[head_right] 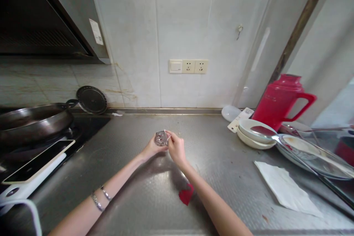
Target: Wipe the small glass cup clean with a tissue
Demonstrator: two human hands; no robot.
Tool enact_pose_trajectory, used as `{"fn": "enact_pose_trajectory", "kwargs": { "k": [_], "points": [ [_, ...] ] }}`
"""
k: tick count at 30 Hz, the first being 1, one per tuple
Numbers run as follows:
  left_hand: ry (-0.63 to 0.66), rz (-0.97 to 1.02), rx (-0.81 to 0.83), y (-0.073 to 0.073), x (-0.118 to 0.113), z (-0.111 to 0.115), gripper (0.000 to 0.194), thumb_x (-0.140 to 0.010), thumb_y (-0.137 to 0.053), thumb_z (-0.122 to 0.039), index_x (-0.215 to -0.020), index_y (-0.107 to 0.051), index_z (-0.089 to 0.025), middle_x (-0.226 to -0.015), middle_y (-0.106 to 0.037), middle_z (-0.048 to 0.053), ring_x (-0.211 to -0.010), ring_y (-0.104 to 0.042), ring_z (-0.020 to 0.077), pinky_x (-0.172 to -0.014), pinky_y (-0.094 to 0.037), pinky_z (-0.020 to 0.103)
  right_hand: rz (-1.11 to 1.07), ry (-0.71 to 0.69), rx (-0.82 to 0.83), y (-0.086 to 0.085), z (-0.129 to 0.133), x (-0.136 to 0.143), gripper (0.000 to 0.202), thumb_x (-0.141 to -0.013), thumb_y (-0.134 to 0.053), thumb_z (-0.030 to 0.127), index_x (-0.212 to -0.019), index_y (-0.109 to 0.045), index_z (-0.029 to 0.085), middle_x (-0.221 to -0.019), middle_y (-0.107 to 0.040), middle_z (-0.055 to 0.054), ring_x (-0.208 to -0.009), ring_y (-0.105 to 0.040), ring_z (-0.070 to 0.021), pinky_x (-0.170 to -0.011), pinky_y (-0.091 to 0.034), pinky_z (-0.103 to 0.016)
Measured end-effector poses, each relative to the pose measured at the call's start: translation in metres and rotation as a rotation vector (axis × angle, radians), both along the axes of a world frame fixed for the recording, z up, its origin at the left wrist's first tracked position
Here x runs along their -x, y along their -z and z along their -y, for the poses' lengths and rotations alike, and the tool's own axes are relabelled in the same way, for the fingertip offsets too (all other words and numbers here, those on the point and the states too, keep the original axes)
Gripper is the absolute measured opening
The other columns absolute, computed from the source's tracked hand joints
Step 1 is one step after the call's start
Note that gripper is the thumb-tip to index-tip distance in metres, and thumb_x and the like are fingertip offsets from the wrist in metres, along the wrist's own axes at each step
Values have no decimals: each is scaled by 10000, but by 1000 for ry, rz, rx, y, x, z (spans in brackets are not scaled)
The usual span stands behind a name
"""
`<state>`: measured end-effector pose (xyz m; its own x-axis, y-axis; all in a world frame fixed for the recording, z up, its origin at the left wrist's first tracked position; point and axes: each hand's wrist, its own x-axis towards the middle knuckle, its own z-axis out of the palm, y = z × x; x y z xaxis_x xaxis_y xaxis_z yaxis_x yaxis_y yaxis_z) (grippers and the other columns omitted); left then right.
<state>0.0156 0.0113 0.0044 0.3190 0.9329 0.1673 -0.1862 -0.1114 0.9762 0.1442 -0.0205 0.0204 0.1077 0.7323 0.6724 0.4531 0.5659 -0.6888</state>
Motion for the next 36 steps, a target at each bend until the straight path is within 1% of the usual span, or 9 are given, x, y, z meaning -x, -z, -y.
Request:
{"fn": "enact_pose_trajectory", "kwargs": {
  "k": [3,5,9,12,15,19,23,30,36],
  "points": [
    [126,-10,41,-5,6,-1,686,-454,-861,-426,-1003,-564,-141,-862,-658,66,-723,-623,169,-628,-512,286,7,-7,0,-5,6,3,337,-902,-411,275,-1052,-686,151,-576,-634,-2,-410,-476,-108,-402,-385,-208],
    [193,8,62,-9,10,1,693,-478,-813,-543,-1001,-587,-150,-859,-649,62,-715,-613,164,-623,-523,294,-8,-29,-10,-7,10,5,341,-901,-408,260,-1091,-670,151,-587,-633,4,-404,-463,-99,-400,-385,-205],
    [219,65,125,-15,13,6,732,-551,-643,-738,-1012,-605,-171,-854,-630,56,-626,-565,127,-564,-535,292,-32,-80,-12,-5,12,10,359,-893,-400,208,-1169,-627,181,-677,-681,-1,-419,-517,-102,-430,-446,-212],
    [244,101,198,-16,13,8,742,-616,-506,-805,-960,-629,-159,-840,-630,73,-609,-541,128,-476,-500,241,-5,-80,-46,2,10,12,375,-894,-396,188,-1208,-600,202,-899,-721,-45,-569,-637,-138,-545,-536,-251],
    [259,130,266,-16,12,9,774,-677,-386,-823,-1004,-622,-162,-816,-640,80,-595,-556,139,-417,-450,210,10,-61,-95,10,9,16,376,-902,-400,185,-1232,-580,213,-1118,-676,-78,-855,-687,-191,-733,-574,-318],
    [277,192,310,-11,8,8,688,-774,-337,-757,-1021,-586,-166,-687,-605,33,-515,-542,127,-395,-420,206,4,-60,-124,15,10,20,378,-904,-406,160,-1241,-567,211,-1176,-650,-85,-1045,-639,-213,-852,-554,-361],
    [265,233,337,-5,3,7,577,-803,-395,-693,-976,-560,-167,-621,-575,3,-461,-520,118,-384,-393,205,91,-68,-210,14,10,19,394,-892,-410,129,-1246,-564,210,-1168,-654,-93,-1087,-619,-214,-883,-544,-358],
    [224,257,373,-4,0,11,610,-817,-318,-709,-812,-541,-142,-487,-512,-1,-379,-471,127,-349,-285,238,319,-132,-419,12,7,11,515,-877,-365,52,-1366,-422,206,-1257,-594,-112,-1187,-546,-194,-942,-520,-362],
    [189,320,514,-9,0,15,575,-757,-392,-735,-733,-527,-176,-420,-476,-26,-313,-410,119,-318,-218,234,590,-177,-610,2,16,0,577,-865,-363,-4,-1429,-276,83,-1204,-618,-171,-1278,-441,-217,-969,-513,-351]
  ]
}}
